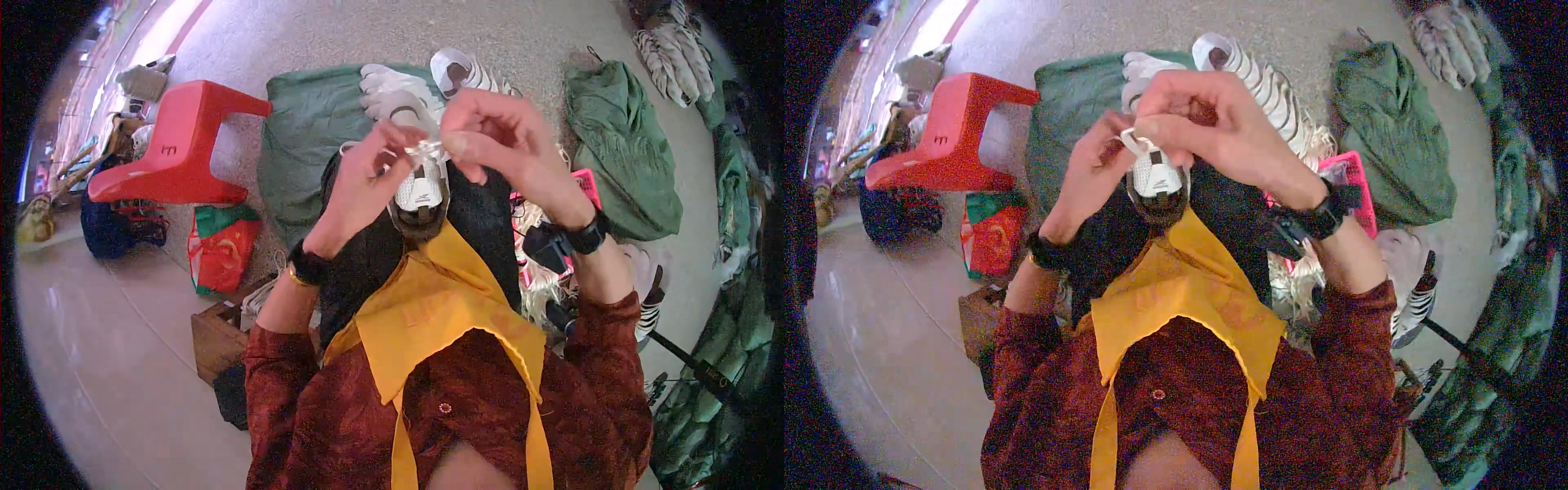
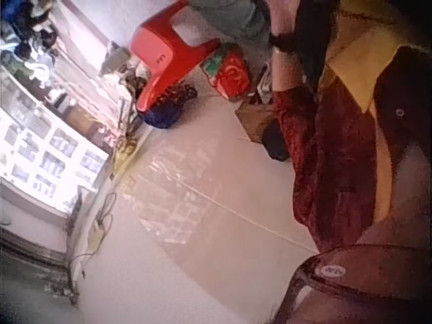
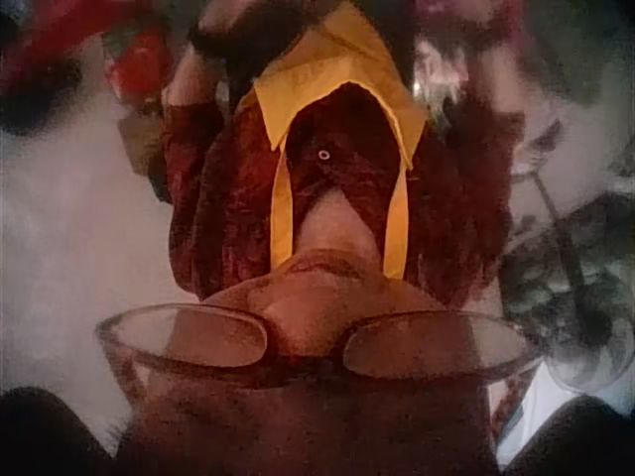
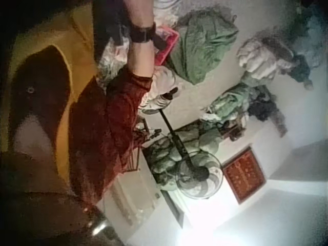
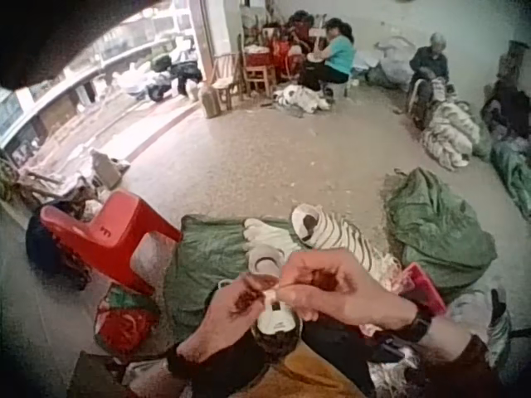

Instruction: The person sits on the floor and laces a white sneaker resting on their lap. They thread the white laces through the eyelets, pull them tight, and tie a knot at the top. The workspace includes a red stool and a pink basket of laces nearby.

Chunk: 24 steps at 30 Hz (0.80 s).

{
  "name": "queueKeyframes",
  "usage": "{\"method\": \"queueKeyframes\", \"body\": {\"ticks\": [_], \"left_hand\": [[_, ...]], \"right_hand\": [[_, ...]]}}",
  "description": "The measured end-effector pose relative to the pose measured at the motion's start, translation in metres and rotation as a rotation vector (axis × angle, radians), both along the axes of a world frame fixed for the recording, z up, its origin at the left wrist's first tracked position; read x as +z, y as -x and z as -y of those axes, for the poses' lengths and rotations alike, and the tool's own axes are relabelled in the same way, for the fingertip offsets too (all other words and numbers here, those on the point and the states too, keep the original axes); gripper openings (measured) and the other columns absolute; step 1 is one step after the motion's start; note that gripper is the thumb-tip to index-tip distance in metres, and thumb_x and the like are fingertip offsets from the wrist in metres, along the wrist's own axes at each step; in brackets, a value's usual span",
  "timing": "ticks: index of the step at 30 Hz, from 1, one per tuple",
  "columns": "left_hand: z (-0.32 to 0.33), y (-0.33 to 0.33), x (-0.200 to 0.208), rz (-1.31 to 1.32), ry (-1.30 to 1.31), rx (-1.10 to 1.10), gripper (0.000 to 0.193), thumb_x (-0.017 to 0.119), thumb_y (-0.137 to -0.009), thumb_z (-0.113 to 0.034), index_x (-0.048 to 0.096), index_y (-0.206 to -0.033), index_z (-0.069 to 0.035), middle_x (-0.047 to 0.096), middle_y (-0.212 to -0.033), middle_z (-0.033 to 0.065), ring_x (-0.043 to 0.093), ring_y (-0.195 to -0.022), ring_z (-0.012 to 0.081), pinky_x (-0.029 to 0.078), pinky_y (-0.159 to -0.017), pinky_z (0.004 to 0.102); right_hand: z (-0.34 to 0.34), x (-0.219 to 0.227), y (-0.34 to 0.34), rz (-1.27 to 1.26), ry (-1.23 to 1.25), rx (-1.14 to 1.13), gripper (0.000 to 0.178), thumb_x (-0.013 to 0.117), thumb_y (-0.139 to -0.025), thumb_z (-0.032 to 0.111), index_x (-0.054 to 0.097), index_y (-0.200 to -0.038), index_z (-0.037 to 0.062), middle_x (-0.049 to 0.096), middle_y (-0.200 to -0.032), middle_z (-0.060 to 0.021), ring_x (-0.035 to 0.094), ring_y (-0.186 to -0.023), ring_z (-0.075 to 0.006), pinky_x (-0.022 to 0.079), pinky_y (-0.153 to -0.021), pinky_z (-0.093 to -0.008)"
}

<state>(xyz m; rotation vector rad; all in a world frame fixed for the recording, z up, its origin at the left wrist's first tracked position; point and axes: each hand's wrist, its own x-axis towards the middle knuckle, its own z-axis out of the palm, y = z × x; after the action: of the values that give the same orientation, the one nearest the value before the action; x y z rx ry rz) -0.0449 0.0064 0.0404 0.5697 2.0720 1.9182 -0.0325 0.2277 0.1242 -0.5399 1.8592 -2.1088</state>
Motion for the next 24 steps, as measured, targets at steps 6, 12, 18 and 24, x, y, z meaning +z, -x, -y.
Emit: {"method": "queueKeyframes", "body": {"ticks": [6, 12, 18, 24], "left_hand": [[-0.003, 0.001, -0.012, 0.010, 0.032, -0.174, 0.012, 0.061, -0.101, -0.010, 0.060, -0.111, -0.003, 0.064, -0.098, 0.0015, 0.060, -0.091, 0.0106, 0.050, -0.085, 0.0289], [0.024, -0.009, -0.026, 0.093, 0.019, -0.001, 0.010, 0.056, -0.104, -0.012, 0.057, -0.096, -0.007, 0.055, -0.081, -0.0019, 0.050, -0.072, 0.0075, 0.042, -0.066, 0.0242], [0.117, -0.032, -0.021, 0.294, -0.115, 0.401, 0.019, 0.055, -0.104, -0.015, 0.053, -0.085, -0.009, 0.054, -0.077, -0.0027, 0.045, -0.066, 0.0058, 0.036, -0.060, 0.0206], [0.173, -0.047, -0.023, 0.271, 0.470, 0.421, 0.018, 0.067, -0.098, -0.021, 0.057, -0.093, -0.007, 0.053, -0.076, -0.0009, 0.050, -0.067, 0.0113, 0.039, -0.061, 0.0262]], "right_hand": [[0.000, -0.019, 0.002, 0.040, 0.121, -0.015, 0.016, 0.063, -0.102, 0.021, 0.065, -0.097, 0.0054, 0.062, -0.081, 0.0045, 0.056, -0.066, -0.0030, 0.044, -0.058, -0.0193], [-0.048, -0.037, -0.020, 0.321, -0.071, -0.046, 0.022, 0.057, -0.104, 0.025, 0.057, -0.094, 0.0057, 0.058, -0.081, -0.0004, 0.052, -0.066, -0.0070, 0.041, -0.056, -0.0218], [-0.181, -0.103, -0.072, 0.507, -0.084, -0.547, 0.015, 0.058, -0.100, 0.022, 0.056, -0.089, 0.0130, 0.047, -0.072, 0.0095, 0.039, -0.058, -0.0016, 0.029, -0.048, -0.0198], [-0.244, -0.139, -0.110, 0.551, -0.357, -0.634, 0.016, 0.058, -0.101, 0.025, 0.062, -0.094, 0.0108, 0.055, -0.073, 0.0052, 0.046, -0.054, -0.0032, 0.037, -0.050, -0.0196]]}}
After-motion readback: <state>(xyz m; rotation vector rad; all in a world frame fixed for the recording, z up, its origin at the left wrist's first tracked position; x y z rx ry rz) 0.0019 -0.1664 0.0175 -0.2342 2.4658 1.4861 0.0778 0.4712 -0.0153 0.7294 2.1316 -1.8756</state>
